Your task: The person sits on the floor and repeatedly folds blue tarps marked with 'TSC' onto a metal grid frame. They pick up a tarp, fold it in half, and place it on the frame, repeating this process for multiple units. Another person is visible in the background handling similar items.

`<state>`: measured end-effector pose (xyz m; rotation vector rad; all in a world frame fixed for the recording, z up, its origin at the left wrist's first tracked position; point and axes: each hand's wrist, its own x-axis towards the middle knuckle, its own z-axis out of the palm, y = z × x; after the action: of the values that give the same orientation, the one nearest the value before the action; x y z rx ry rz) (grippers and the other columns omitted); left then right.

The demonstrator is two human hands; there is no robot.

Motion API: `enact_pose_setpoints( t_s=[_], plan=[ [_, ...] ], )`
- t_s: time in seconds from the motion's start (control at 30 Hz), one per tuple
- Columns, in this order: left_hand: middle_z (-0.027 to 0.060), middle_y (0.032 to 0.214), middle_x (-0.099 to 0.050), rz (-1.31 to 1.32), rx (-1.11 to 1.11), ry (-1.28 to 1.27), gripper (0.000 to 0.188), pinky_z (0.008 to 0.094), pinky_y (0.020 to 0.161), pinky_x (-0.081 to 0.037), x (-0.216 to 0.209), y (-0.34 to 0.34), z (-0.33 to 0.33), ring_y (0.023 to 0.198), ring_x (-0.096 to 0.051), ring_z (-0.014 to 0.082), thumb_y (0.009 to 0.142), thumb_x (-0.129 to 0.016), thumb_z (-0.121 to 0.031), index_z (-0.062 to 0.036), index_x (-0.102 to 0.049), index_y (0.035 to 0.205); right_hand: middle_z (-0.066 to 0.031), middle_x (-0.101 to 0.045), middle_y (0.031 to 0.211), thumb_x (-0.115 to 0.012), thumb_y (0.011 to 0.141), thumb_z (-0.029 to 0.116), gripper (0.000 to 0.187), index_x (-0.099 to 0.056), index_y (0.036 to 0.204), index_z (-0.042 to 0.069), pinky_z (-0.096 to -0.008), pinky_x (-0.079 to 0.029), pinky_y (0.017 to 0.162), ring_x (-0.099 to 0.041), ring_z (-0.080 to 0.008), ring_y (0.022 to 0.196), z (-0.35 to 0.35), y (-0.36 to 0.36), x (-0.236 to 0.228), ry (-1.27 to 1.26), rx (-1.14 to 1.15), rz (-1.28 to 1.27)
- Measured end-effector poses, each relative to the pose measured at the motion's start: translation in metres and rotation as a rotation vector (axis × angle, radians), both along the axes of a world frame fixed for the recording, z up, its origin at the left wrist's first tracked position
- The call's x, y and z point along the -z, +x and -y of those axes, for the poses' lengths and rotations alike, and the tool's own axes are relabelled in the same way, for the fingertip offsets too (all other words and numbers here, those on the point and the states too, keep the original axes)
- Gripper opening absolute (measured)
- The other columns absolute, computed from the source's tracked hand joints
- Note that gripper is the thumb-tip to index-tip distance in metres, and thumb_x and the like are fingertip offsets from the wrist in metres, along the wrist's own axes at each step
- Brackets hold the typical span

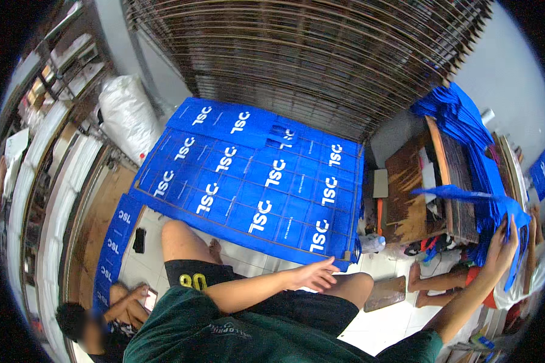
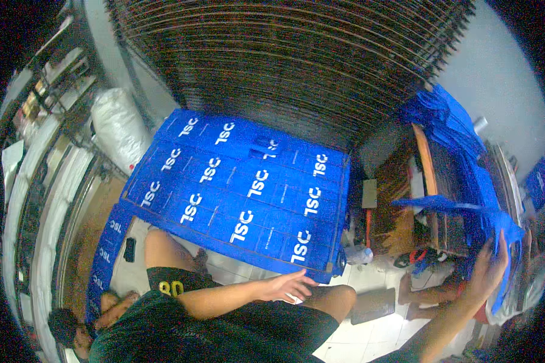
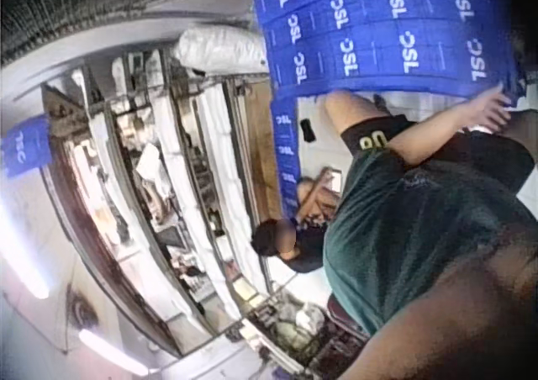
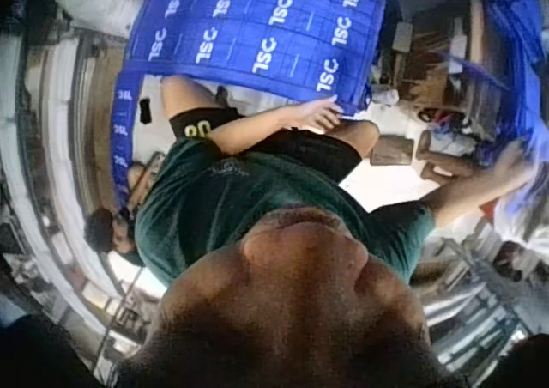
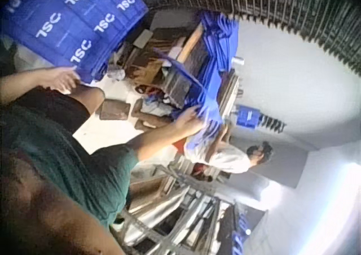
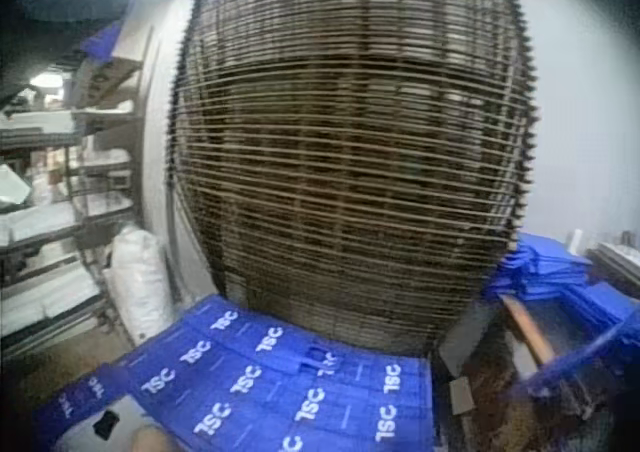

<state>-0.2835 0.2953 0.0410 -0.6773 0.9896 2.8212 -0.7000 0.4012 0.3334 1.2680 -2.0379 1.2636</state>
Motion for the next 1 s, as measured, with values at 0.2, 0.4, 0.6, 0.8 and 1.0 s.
enact_pose_setpoints(
  t_s=[0.2, 0.4, 0.6, 0.8, 1.0],
  plan=[
    [0.0164, 0.133, -0.042, -0.446, -0.109, 0.679, 0.099, 0.0502, 0.090, -0.042, -0.031, 0.014, 0.006, 0.117, -0.046, 0.0325, 0.068, -0.033, -0.084, -0.0134, -0.032, 0.138, -0.0087, -0.061, 0.089, -0.059, 0.078, 0.007, 0.036, -0.052, 0.112, -0.006, -0.0232, -0.051, 0.070, -0.059, -0.0162, 0.077, 0.040, 0.201, 0.012, -0.234, -0.465, 1.197],
    [0.0143, 0.125, -0.050, -0.201, -0.621, 0.445, 0.059, 0.0418, 0.091, -0.044, -0.033, 0.086, 0.040, 0.112, -0.052, 0.0265, 0.082, -0.049, -0.044, -0.0050, -0.044, 0.127, -0.0080, -0.054, 0.102, -0.054, 0.066, 0.003, 0.065, -0.036, 0.129, 0.003, -0.0286, -0.050, 0.075, -0.056, -0.0179, 0.086, 0.058, 0.224, 0.066, 0.140, -0.680, 1.413],
    [0.0072, 0.101, -0.062, -0.026, -0.899, 0.005, 0.047, 0.0350, 0.086, -0.045, -0.043, 0.144, 0.072, 0.096, -0.057, 0.0216, 0.071, -0.047, -0.011, -0.0070, -0.053, 0.118, -0.0092, -0.055, 0.106, -0.056, 0.067, 0.002, 0.066, -0.037, 0.130, 0.002, -0.0320, -0.048, 0.081, -0.056, -0.0214, 0.089, 0.065, 0.225, 0.106, 0.560, -0.492, 1.281],
    [0.0052, 0.095, -0.060, 0.265, -0.826, -0.549, 0.037, 0.0272, 0.075, -0.044, 0.035, 0.153, 0.067, 0.084, -0.054, 0.0116, 0.076, -0.048, -0.001, -0.0008, -0.056, 0.113, -0.0084, -0.055, 0.095, -0.057, 0.073, -0.003, 0.052, -0.039, 0.122, 0.002, -0.0349, -0.049, 0.071, -0.057, -0.0226, 0.077, 0.047, 0.191, 0.260, 0.730, -0.461, 1.201],
    [0.0033, 0.108, -0.059, 0.308, -0.684, -0.541, 0.046, 0.0271, 0.083, -0.043, 0.045, 0.159, 0.099, 0.095, -0.052, 0.0132, 0.075, -0.051, 0.000, -0.0028, -0.054, 0.120, -0.0059, -0.052, 0.091, -0.054, 0.071, 0.000, 0.049, -0.040, 0.118, 0.007, -0.0296, -0.050, 0.060, -0.056, -0.0186, 0.077, 0.070, 0.174, 0.289, 0.794, -0.303, 1.306]
  ],
)
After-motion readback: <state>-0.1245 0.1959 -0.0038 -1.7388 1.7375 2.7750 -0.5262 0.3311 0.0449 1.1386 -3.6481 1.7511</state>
